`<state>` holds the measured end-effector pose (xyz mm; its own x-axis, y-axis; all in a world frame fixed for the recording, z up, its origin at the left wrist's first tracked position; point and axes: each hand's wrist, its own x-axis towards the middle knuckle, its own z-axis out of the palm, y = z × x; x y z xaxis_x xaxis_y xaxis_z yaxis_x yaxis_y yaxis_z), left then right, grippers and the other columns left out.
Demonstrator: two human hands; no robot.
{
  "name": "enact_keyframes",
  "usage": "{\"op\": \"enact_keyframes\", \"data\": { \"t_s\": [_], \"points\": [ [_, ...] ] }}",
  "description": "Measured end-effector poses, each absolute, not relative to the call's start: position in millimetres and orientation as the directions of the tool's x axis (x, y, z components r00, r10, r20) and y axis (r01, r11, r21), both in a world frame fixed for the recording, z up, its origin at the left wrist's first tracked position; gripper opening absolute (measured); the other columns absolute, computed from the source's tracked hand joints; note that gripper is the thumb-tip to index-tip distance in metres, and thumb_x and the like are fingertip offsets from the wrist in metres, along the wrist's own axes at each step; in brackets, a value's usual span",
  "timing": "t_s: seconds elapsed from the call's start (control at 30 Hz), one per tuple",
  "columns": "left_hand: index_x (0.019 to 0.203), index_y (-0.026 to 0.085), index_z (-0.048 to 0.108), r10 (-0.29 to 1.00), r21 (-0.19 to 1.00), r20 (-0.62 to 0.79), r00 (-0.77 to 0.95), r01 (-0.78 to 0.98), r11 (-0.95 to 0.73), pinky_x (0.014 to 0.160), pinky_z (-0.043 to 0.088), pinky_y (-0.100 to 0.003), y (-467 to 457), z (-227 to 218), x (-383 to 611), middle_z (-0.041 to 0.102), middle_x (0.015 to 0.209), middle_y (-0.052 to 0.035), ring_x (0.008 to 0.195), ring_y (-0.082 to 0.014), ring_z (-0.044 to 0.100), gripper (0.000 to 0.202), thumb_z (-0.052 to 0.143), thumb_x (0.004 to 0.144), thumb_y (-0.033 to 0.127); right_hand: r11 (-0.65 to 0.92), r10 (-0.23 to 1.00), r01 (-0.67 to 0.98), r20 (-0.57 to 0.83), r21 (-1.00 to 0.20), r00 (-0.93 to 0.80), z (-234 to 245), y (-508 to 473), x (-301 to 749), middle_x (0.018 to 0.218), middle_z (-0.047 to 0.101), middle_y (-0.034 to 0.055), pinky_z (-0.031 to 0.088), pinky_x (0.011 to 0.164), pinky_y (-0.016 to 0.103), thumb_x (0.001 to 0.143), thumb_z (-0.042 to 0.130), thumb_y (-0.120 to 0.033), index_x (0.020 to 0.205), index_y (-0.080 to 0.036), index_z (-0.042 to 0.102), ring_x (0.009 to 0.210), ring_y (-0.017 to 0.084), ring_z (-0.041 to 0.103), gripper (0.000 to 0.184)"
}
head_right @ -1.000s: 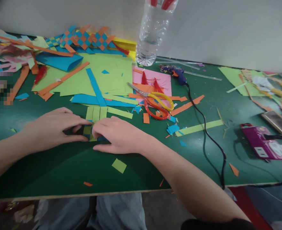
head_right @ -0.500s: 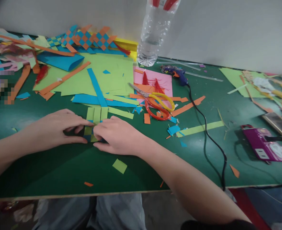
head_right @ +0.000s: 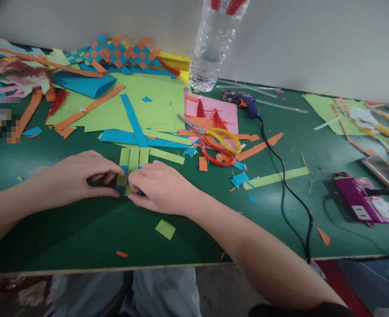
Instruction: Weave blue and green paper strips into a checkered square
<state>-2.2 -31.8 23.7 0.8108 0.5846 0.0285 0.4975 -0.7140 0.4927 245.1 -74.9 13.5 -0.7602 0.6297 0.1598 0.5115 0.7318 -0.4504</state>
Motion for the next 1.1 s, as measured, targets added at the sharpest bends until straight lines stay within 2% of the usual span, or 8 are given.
{"op": "enact_keyframes", "data": {
  "t_s": [0.27,0.43,0.63,0.87,0.97,1.03,1.1],
  "points": [
    [0.089,0.024,0.068,0.585,0.489,0.027,0.811,0.499,-0.715,0.068,0.04,-0.03,-31.8,24.2,-2.3,0.06,0.064,0.0052,0.061,-0.0135,0.054,0.048,0.051,0.1,0.068,0.736,0.624,0.5,0.172,-0.457,-0.763,13.6,-75.4,243.9,0.077,0.057,0.0001,0.032,0.075,0.03,0.098,0.058,-0.023,0.082,-0.021,0.052,0.074,0.016,0.045,0.017],
    [0.089,0.025,0.068,0.59,0.483,0.018,0.807,0.51,-0.711,0.068,0.04,-0.03,-32.6,23.9,-3.0,0.06,0.063,0.005,0.06,-0.0138,0.054,0.049,0.05,0.1,0.068,0.744,0.618,0.497,0.175,-0.447,-0.767,13.7,-75.1,245.8,0.08,0.062,0.0012,0.035,0.077,0.031,0.101,0.059,-0.027,0.095,-0.02,0.061,0.076,0.018,0.049,0.01],
    [0.09,0.025,0.067,0.58,0.479,0.042,0.813,0.493,-0.726,0.066,0.039,-0.03,-31.7,20.8,-5.0,0.061,0.066,0.005,0.062,-0.0138,0.056,0.05,0.049,0.1,0.07,0.812,0.536,0.446,0.182,-0.376,-0.824,12.0,-72.6,247.2,0.094,0.073,0.0052,0.037,0.081,0.032,0.108,0.049,-0.027,0.105,-0.02,0.071,0.087,0.019,0.059,0.023],
    [0.09,0.024,0.067,0.57,0.483,0.028,0.821,0.488,-0.727,0.066,0.039,-0.03,-31.4,22.3,-4.5,0.062,0.067,0.0038,0.061,-0.0142,0.055,0.05,0.047,0.102,0.069,0.819,0.528,0.416,0.234,-0.394,-0.817,8.6,-72.1,249.5,0.091,0.074,0.0048,0.038,0.082,0.032,0.109,0.05,-0.03,0.102,-0.018,0.074,0.087,0.018,0.062,0.029],
    [0.107,0.027,0.066,0.614,0.475,0.01,0.789,0.537,-0.697,0.062,0.039,-0.029,-32.3,20.3,-7.2,0.064,0.07,0.0029,0.063,-0.0164,0.054,0.046,0.053,0.099,0.07,0.816,0.533,0.421,0.236,-0.396,-0.812,8.2,-72.5,248.7,0.091,0.074,0.0049,0.038,0.082,0.032,0.109,0.05,-0.029,0.102,-0.018,0.074,0.089,0.019,0.062,0.028],
    [0.121,0.027,0.062,0.654,0.465,-0.006,0.756,0.581,-0.668,0.059,0.038,-0.029,-33.1,18.3,-9.8,0.065,0.071,0.0017,0.065,-0.0185,0.054,0.053,0.057,0.095,0.073,0.794,0.557,0.432,0.227,-0.428,-0.799,9.2,-72.8,247.7,0.091,0.074,0.0041,0.038,0.082,0.032,0.108,0.053,-0.027,0.101,-0.018,0.073,0.089,0.018,0.062,0.023],
    [0.124,0.027,0.061,0.678,0.448,-0.035,0.734,0.618,-0.646,0.06,0.039,-0.029,-34.0,16.9,-11.6,0.064,0.073,0.0002,0.068,-0.0206,0.056,0.058,0.057,0.092,0.075,0.765,0.582,0.441,0.211,-0.469,-0.785,11.2,-72.9,246.8,0.089,0.074,0.0029,0.038,0.083,0.032,0.105,0.058,-0.026,0.099,-0.018,0.072,0.086,0.017,0.061,0.017]
  ]
}}
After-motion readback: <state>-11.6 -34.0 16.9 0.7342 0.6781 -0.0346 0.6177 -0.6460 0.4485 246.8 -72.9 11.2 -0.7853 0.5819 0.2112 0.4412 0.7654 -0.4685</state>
